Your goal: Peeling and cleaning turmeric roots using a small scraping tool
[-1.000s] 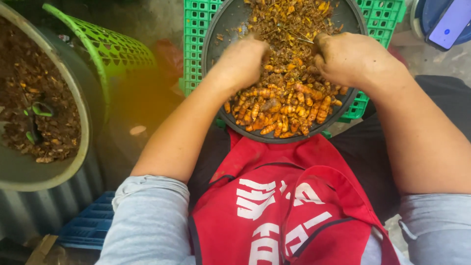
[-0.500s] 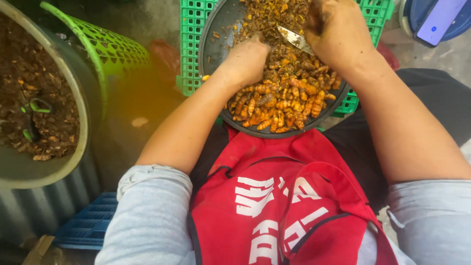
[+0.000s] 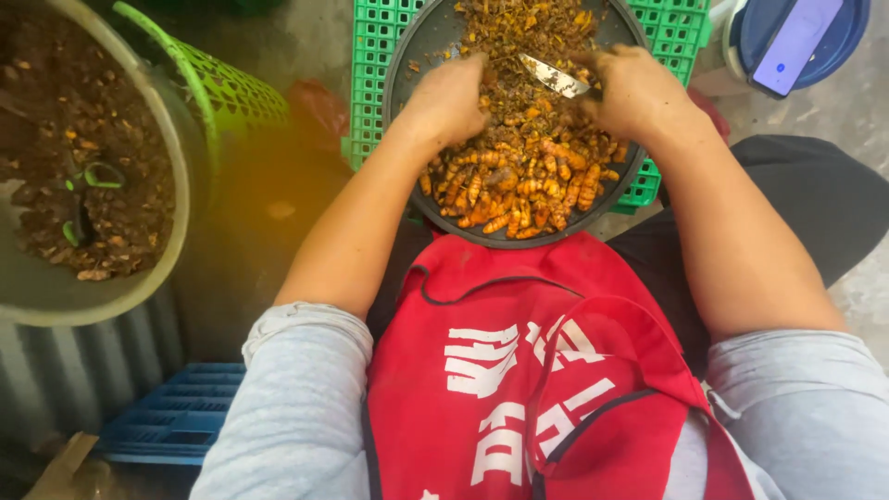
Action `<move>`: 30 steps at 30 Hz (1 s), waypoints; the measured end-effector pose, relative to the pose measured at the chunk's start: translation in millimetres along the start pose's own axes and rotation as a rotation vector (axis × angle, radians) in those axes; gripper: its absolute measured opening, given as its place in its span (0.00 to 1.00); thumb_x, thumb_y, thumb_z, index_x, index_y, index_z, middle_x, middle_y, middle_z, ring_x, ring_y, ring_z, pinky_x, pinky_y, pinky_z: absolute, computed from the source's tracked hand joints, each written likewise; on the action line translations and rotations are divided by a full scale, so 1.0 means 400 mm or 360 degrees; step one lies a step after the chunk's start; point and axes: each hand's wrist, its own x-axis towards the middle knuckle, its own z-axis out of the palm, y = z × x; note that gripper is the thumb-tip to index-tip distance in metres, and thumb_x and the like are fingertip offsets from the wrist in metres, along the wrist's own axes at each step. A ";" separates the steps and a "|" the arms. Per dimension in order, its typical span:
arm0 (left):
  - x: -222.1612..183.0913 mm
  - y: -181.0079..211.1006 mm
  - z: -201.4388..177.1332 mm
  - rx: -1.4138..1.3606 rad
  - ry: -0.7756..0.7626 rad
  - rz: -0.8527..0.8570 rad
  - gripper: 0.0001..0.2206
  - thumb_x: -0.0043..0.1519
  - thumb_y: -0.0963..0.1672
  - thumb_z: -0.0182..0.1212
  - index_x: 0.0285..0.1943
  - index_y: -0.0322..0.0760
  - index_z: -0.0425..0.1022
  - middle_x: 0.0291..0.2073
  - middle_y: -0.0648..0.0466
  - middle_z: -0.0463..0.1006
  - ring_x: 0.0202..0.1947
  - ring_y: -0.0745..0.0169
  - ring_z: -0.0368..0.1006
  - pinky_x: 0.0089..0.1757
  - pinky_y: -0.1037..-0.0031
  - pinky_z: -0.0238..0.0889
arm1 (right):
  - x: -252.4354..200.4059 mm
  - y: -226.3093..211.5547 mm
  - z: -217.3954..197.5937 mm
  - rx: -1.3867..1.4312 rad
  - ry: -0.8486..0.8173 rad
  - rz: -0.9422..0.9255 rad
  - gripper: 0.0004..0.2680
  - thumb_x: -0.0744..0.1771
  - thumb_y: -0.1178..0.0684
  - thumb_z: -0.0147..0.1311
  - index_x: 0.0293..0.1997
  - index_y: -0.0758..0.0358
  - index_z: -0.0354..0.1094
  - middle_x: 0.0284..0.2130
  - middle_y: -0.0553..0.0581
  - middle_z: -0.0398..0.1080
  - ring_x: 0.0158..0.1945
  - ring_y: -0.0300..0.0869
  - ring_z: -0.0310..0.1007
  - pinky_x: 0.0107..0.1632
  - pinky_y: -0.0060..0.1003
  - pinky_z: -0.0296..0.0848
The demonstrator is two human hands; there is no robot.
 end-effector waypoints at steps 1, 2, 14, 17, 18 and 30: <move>-0.022 0.003 -0.010 0.0004 0.0010 0.0006 0.36 0.59 0.40 0.67 0.76 0.28 0.53 0.67 0.38 0.66 0.67 0.41 0.64 0.64 0.58 0.60 | -0.001 0.010 0.017 -0.0006 0.0010 0.0001 0.27 0.65 0.51 0.56 0.75 0.57 0.61 0.47 0.77 0.70 0.56 0.69 0.67 0.56 0.57 0.67; -0.044 0.006 -0.020 0.0013 0.0032 0.0000 0.21 0.59 0.39 0.64 0.61 0.32 0.64 0.56 0.41 0.71 0.56 0.44 0.69 0.56 0.57 0.66 | -0.002 0.021 0.034 -0.0030 0.0029 0.0006 0.23 0.66 0.52 0.54 0.72 0.57 0.64 0.49 0.76 0.72 0.55 0.68 0.67 0.56 0.57 0.67; -0.198 0.055 0.028 0.0103 0.0132 0.0283 0.11 0.59 0.39 0.56 0.49 0.33 0.79 0.45 0.38 0.79 0.45 0.31 0.76 0.43 0.46 0.68 | -0.013 0.026 0.121 -0.0206 0.0316 0.0122 0.19 0.66 0.46 0.56 0.66 0.52 0.70 0.55 0.69 0.70 0.55 0.65 0.65 0.51 0.61 0.67; -0.223 0.044 0.052 -0.0143 0.0319 0.0340 0.14 0.57 0.39 0.54 0.50 0.35 0.79 0.44 0.43 0.82 0.45 0.37 0.76 0.44 0.51 0.66 | -0.044 0.011 0.149 -0.0239 0.0416 0.0137 0.17 0.65 0.46 0.57 0.61 0.57 0.72 0.50 0.70 0.68 0.52 0.65 0.68 0.49 0.61 0.69; -0.231 0.042 0.049 -0.0277 0.0399 0.0323 0.13 0.58 0.40 0.56 0.51 0.37 0.79 0.44 0.46 0.82 0.45 0.43 0.77 0.43 0.55 0.67 | -0.052 -0.001 0.142 -0.0259 0.0421 0.0193 0.18 0.65 0.47 0.58 0.60 0.61 0.70 0.50 0.73 0.66 0.52 0.66 0.67 0.49 0.62 0.69; -0.069 -0.072 0.130 -0.2199 0.0191 0.0503 0.26 0.60 0.47 0.70 0.66 0.32 0.73 0.49 0.50 0.80 0.37 0.60 0.82 0.36 0.75 0.78 | -0.134 -0.084 0.051 0.0793 0.0656 -0.0311 0.20 0.68 0.65 0.44 0.70 0.70 0.62 0.58 0.71 0.71 0.55 0.59 0.71 0.58 0.50 0.66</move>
